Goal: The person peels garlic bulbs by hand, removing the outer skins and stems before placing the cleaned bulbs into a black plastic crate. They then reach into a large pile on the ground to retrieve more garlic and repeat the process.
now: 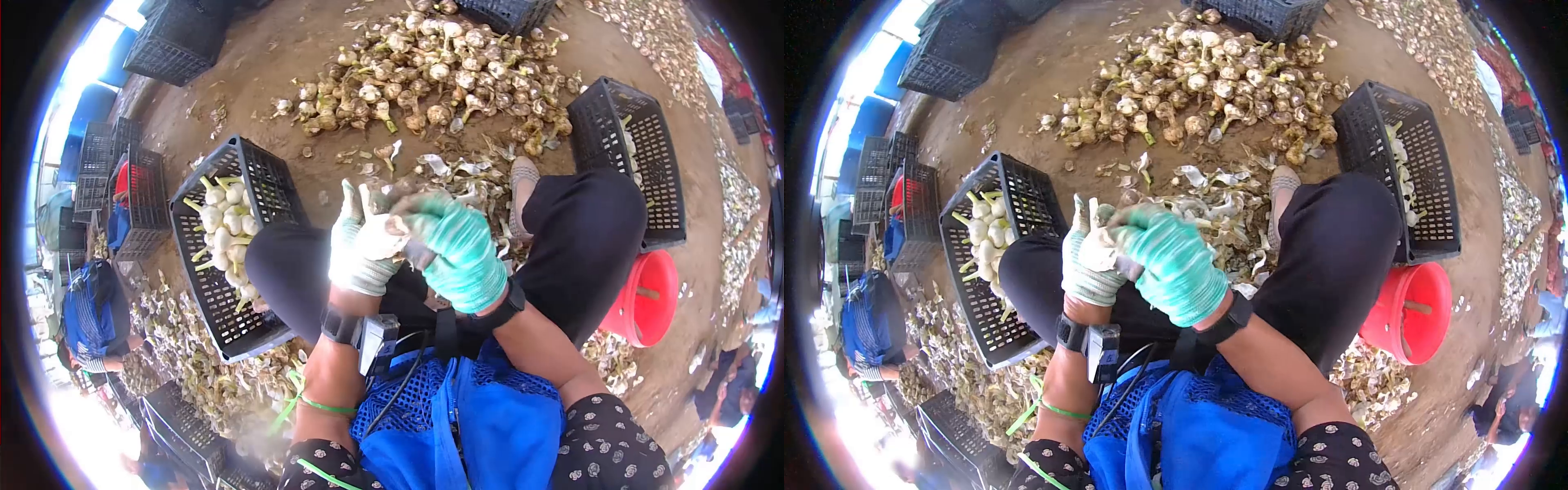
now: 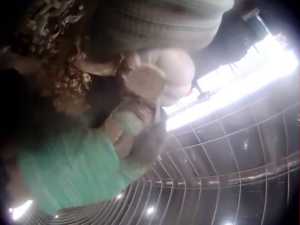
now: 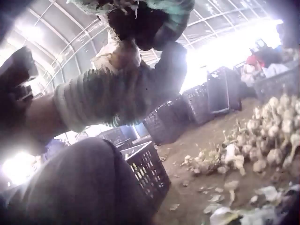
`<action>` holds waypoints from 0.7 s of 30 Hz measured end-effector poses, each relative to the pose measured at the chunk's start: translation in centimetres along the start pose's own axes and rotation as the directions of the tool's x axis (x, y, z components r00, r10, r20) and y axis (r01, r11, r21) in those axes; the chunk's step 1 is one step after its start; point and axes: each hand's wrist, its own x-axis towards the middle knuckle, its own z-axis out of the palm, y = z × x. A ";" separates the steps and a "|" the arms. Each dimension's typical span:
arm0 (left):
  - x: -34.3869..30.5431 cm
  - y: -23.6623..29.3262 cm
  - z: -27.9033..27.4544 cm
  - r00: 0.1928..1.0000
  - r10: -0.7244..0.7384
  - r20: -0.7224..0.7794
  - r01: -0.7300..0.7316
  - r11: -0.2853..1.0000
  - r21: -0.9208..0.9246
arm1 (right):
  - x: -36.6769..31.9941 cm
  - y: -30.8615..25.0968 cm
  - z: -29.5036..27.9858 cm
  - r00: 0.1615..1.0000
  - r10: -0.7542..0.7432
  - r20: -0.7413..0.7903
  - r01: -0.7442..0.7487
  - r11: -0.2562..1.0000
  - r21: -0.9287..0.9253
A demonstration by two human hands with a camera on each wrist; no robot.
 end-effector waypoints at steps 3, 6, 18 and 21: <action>0.0 -0.5 0.0 0.997 -0.067 0.049 0.062 0.994 0.094 | -1.1 2.0 0.8 0.961 -0.276 -0.013 0.253 0.897 -0.363; -0.5 -3.6 2.5 0.984 -0.171 0.044 0.169 0.984 0.051 | -2.4 1.9 1.7 0.993 -0.110 0.052 0.115 0.988 -0.100; -0.6 -3.9 2.6 0.985 -0.131 -0.110 0.135 0.990 0.033 | 0.9 2.7 3.3 0.998 -0.039 -0.048 0.021 0.948 -0.316; -1.8 -6.1 3.5 0.917 -0.386 -0.105 0.356 0.907 -0.226 | 0.5 0.8 2.8 0.999 -0.041 -0.019 0.041 0.999 0.031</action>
